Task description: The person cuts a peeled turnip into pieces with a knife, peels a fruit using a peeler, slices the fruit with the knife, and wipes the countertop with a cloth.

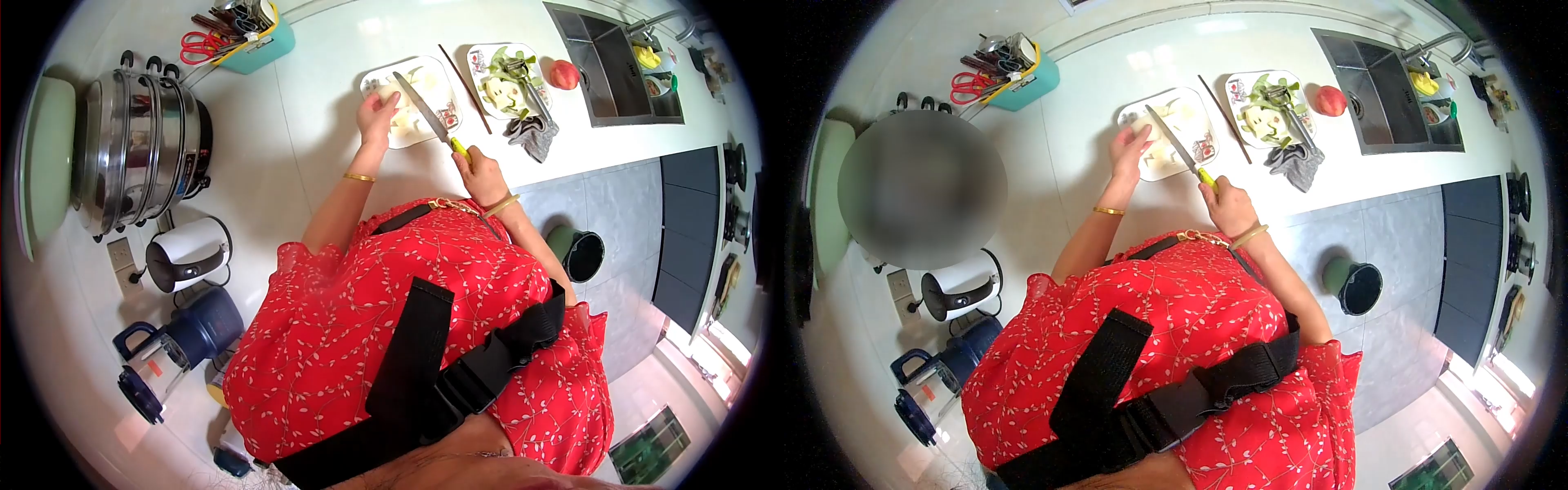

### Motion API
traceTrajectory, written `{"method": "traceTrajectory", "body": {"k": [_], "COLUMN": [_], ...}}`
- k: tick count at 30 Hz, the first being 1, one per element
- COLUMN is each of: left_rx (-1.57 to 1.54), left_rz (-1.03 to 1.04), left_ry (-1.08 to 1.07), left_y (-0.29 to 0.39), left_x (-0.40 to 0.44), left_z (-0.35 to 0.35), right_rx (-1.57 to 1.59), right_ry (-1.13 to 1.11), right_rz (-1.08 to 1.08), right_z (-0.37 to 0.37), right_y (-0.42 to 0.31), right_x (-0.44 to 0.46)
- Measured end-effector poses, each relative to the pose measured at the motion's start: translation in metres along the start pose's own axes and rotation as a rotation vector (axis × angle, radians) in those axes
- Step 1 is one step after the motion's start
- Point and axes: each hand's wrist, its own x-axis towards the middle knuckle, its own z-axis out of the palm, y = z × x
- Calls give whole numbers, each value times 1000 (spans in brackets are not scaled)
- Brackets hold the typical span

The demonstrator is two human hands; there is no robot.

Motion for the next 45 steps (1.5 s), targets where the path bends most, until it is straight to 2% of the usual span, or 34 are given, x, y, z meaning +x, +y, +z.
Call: {"method": "traceTrajectory", "body": {"k": [5, 8, 12, 21, 24, 30, 31, 34, 36, 39, 42, 43, 45], "left_rx": [44, 156, 93, -63, -78, -201, -188, -162, -169, -340, -435, -414, -374], "left_rz": [-2, 52, -9, -6, -37, -143, -149, -168, -175, -237, -287, -278, -256], "left_ry": [15, -80, 56, 6, -39, 17, 19, -5, -64, -177, -296, -299, -305], "left_y": [8, -12, -20, -8, -7, -15, -13, -11, -14, -14, -13, -13, -10], "left_x": [-10, -8, -4, -7, -12, -4, -5, -6, -2, -4, -4, -3, 1], "left_z": [4, 3, 3, 4, 6, 4, 2, -6, -11, -16, -23, -24, -24], "right_rx": [-54, 36, 44, 37, -5, -9, 9, 496, 652, 877, 736, 638, 638], "right_ry": [31, 21, -1, -73, -87, -22, 30, -430, -486, -580, -501, -437, -422], "right_rz": [-12, 30, 25, 21, 3, -29, -140, 476, 541, 620, 576, 553, 552], "right_z": [10, 15, 4, 0, 4, 28, 31, 0, -4, -14, -15, -10, -13], "right_y": [2, 0, -15, -9, -6, 5, 11, -7, -8, 1, 4, 9, 10], "right_x": [4, 8, 6, -3, 2, 6, 9, 15, 14, 18, 17, 15, 10]}}
